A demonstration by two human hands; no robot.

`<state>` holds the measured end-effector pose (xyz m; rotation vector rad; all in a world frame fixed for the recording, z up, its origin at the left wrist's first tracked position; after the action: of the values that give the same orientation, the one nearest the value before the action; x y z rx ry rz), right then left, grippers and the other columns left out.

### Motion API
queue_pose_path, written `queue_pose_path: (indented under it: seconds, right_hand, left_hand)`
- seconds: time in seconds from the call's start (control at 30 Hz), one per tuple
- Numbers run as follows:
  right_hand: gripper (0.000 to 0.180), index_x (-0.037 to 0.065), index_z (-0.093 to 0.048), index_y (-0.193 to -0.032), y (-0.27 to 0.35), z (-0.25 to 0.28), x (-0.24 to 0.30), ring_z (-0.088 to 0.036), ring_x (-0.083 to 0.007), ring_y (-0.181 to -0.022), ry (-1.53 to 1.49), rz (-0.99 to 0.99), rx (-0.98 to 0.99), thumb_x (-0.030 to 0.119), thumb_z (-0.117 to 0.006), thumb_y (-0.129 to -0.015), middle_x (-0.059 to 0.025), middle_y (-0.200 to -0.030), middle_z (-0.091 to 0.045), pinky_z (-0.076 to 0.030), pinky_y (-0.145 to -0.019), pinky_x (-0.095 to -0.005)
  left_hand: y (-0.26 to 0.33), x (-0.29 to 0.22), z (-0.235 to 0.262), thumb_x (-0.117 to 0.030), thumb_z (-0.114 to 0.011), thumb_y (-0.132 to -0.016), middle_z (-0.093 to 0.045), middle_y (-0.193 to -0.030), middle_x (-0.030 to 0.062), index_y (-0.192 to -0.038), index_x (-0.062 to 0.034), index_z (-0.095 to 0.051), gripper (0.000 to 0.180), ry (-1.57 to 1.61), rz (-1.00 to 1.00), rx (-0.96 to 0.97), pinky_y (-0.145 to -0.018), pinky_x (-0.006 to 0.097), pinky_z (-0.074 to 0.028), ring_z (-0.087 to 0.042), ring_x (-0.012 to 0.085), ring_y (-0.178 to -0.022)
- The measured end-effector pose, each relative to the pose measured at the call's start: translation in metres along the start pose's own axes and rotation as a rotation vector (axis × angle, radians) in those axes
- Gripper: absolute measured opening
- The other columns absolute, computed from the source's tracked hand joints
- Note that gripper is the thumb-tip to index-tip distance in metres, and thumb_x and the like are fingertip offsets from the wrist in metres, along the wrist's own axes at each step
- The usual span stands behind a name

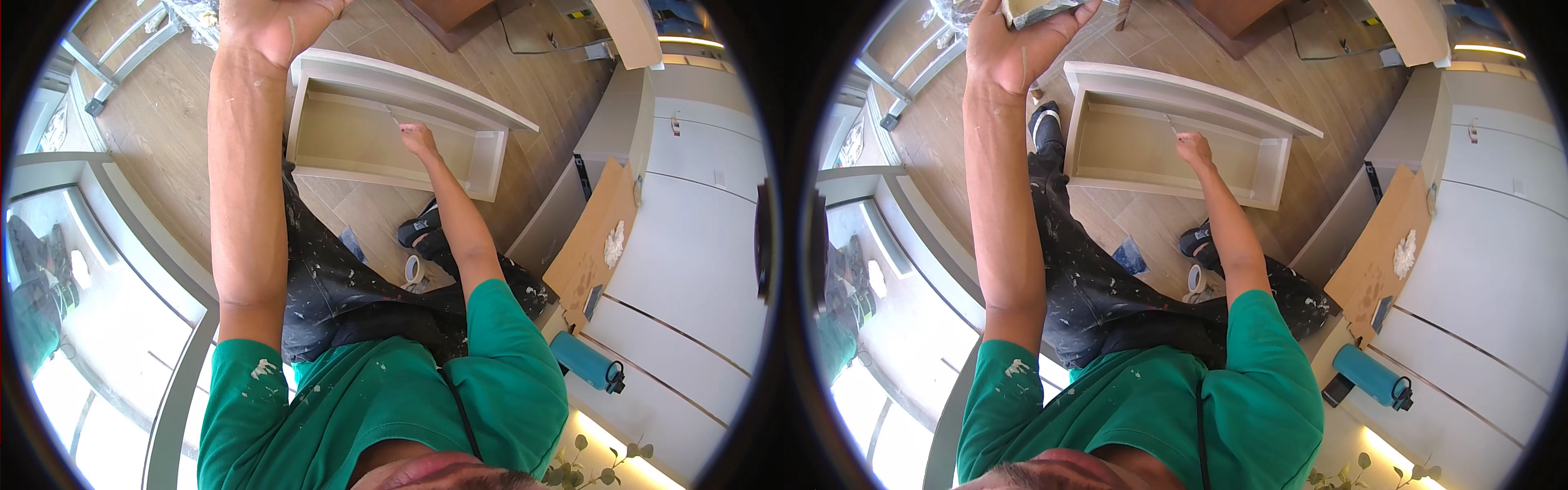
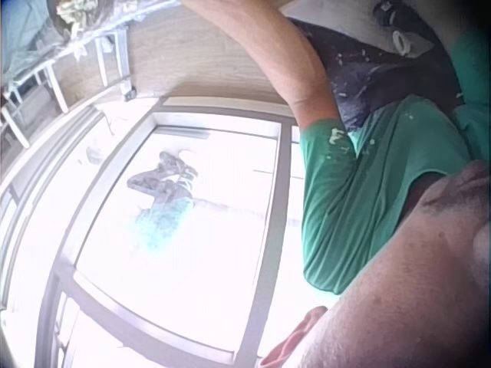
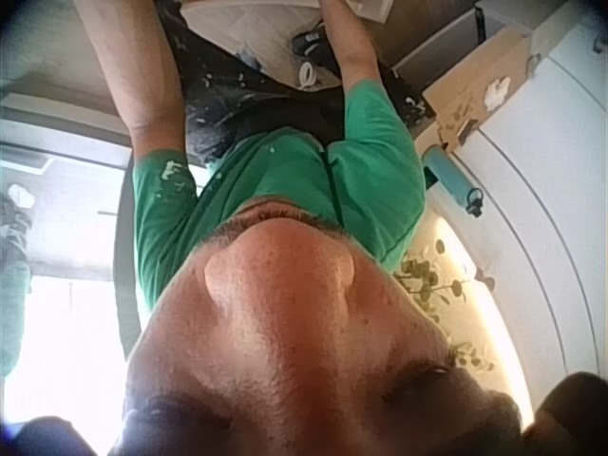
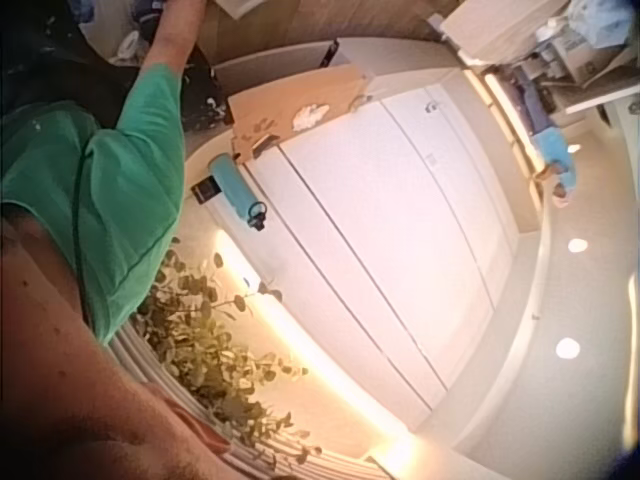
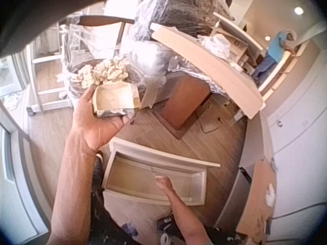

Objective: The person paints the interior of a drawer with a paintbrush and a container of paint, then moves the drawer aside.

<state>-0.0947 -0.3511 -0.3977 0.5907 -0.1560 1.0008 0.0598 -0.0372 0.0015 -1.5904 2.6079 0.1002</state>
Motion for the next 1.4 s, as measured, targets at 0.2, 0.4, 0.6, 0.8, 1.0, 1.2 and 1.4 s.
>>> queue_pose_path:
  seconds: [0.2, 0.4, 0.6, 0.8, 1.0, 1.2, 1.4]
  right_hand:
    - [0.033, 0.024, -0.077, -0.112, 0.001, 0.004, 0.000, -0.069, -0.0338, -0.105, 0.019, -0.019, -0.030, 0.028, -0.060, -0.084, -0.0147, -0.110, -0.073, -0.054, -0.092, -0.0400]
    - [0.033, 0.023, -0.077, -0.111, 0.001, 0.007, -0.002, -0.069, -0.0333, -0.105, 0.002, -0.024, -0.033, 0.027, -0.060, -0.083, -0.0145, -0.111, -0.073, -0.054, -0.092, -0.0398]
    - [0.033, 0.023, -0.077, -0.111, -0.003, 0.006, -0.004, -0.068, -0.0334, -0.107, -0.009, -0.045, -0.001, 0.026, -0.060, -0.083, -0.0132, -0.114, -0.073, -0.054, -0.093, -0.0398]
    - [0.034, 0.024, -0.077, -0.111, -0.006, 0.008, -0.012, -0.068, -0.0336, -0.109, 0.007, -0.038, -0.025, 0.025, -0.059, -0.082, -0.0128, -0.116, -0.072, -0.054, -0.094, -0.0394]
    - [0.034, 0.024, -0.078, -0.111, -0.007, 0.009, -0.018, -0.067, -0.0329, -0.111, -0.016, -0.110, 0.008, 0.025, -0.060, -0.082, -0.0134, -0.118, -0.072, -0.053, -0.095, -0.0386]
    - [0.035, 0.024, -0.078, -0.111, -0.005, 0.012, -0.018, -0.067, -0.0330, -0.112, 0.005, -0.117, 0.006, 0.025, -0.059, -0.081, -0.0127, -0.120, -0.071, -0.053, -0.096, -0.0383]
    - [0.035, 0.023, -0.077, -0.111, -0.006, 0.015, -0.027, -0.066, -0.0328, -0.114, -0.003, -0.132, 0.009, 0.023, -0.058, -0.082, -0.0115, -0.121, -0.071, -0.052, -0.097, -0.0381]
  left_hand:
    - [-0.002, -0.002, 0.001, -0.048, -0.028, -0.107, -0.052, -0.140, 0.0203, -0.142, -0.0010, -0.044, 0.061, 0.007, 0.010, 0.053, -0.104, 0.054, -0.043, -0.052, 0.0354, -0.126]
    - [0.000, -0.002, -0.001, -0.048, -0.028, -0.107, -0.053, -0.139, 0.0200, -0.142, -0.0010, -0.045, 0.061, -0.009, 0.002, 0.022, -0.103, 0.053, -0.044, -0.052, 0.0351, -0.126]
    - [-0.002, -0.004, 0.001, -0.049, -0.027, -0.107, -0.053, -0.139, 0.0199, -0.142, -0.0011, -0.045, 0.061, -0.020, 0.006, 0.041, -0.103, 0.053, -0.044, -0.052, 0.0351, -0.126]
    - [-0.002, -0.003, -0.001, -0.049, -0.027, -0.107, -0.053, -0.140, 0.0200, -0.142, -0.0011, -0.045, 0.062, -0.023, 0.012, 0.043, -0.103, 0.054, -0.044, -0.052, 0.0356, -0.126]
    - [0.000, -0.003, -0.001, -0.049, -0.028, -0.107, -0.052, -0.140, 0.0210, -0.142, -0.0006, -0.045, 0.061, -0.018, 0.002, 0.020, -0.104, 0.054, -0.043, -0.052, 0.0364, -0.126]
    - [-0.001, -0.004, 0.000, -0.048, -0.029, -0.107, -0.051, -0.140, 0.0218, -0.143, 0.0001, -0.044, 0.062, -0.014, 0.010, 0.024, -0.104, 0.055, -0.043, -0.051, 0.0370, -0.126]
    - [-0.001, -0.003, 0.000, -0.048, -0.030, -0.107, -0.051, -0.140, 0.0219, -0.142, 0.0002, -0.044, 0.061, -0.015, -0.005, -0.014, -0.104, 0.055, -0.043, -0.051, 0.0372, -0.126]
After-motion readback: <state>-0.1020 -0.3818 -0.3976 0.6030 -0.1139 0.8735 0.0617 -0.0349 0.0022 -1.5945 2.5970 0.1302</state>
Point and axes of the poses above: each hand's wrist, its own y-axis away from the middle knuckle, its own z-axis out of the back of the hand, x = y × z, the point moved 7 cm from there along -y, towards the middle knuckle
